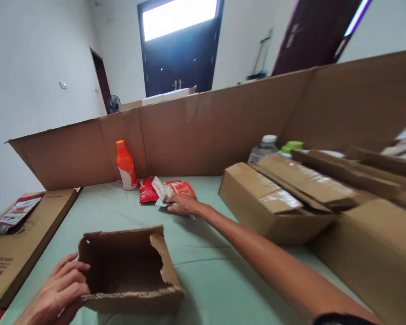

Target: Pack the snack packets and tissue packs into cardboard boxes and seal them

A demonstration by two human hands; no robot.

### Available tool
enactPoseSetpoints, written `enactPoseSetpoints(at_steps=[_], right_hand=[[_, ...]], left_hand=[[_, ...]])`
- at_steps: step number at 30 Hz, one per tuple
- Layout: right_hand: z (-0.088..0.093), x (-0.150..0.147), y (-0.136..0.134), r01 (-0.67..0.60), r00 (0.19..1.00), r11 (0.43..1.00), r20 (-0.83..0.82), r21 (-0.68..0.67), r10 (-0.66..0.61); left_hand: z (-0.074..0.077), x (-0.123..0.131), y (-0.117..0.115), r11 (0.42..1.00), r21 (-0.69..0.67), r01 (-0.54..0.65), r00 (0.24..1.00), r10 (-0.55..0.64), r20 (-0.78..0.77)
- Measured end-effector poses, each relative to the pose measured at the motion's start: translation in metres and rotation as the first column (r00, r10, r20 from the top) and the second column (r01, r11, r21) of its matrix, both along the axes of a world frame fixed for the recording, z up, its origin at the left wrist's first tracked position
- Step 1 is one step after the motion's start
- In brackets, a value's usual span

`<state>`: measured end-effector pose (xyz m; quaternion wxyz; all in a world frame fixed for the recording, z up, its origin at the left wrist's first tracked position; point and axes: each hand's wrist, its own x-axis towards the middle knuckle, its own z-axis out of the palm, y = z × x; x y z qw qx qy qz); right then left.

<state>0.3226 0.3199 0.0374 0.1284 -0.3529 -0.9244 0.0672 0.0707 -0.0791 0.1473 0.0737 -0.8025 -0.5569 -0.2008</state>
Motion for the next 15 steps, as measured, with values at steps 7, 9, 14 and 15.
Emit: enactPoseSetpoints(at_steps=[7,9,14,15], right_hand=[[-0.001,-0.035,-0.016,0.21,0.96,0.969,-0.159,-0.133,-0.23],[-0.002,-0.049,-0.013,0.253,0.918,0.947,-0.259,-0.196,-0.299],[0.016,-0.054,0.004,0.205,0.737,0.899,-0.544,-0.387,-0.402],[0.025,-0.046,0.009,0.183,0.676,0.895,-0.609,-0.406,-0.414]], left_hand=[[-0.011,0.028,0.0,0.998,0.054,-0.021,1.0,0.022,-0.009],[-0.016,0.024,0.004,0.995,0.088,-0.041,0.999,0.044,-0.029],[-0.026,0.019,0.017,0.988,0.142,-0.055,0.994,0.067,-0.082],[-0.025,0.02,0.018,0.989,0.141,-0.052,0.995,0.063,-0.075]])
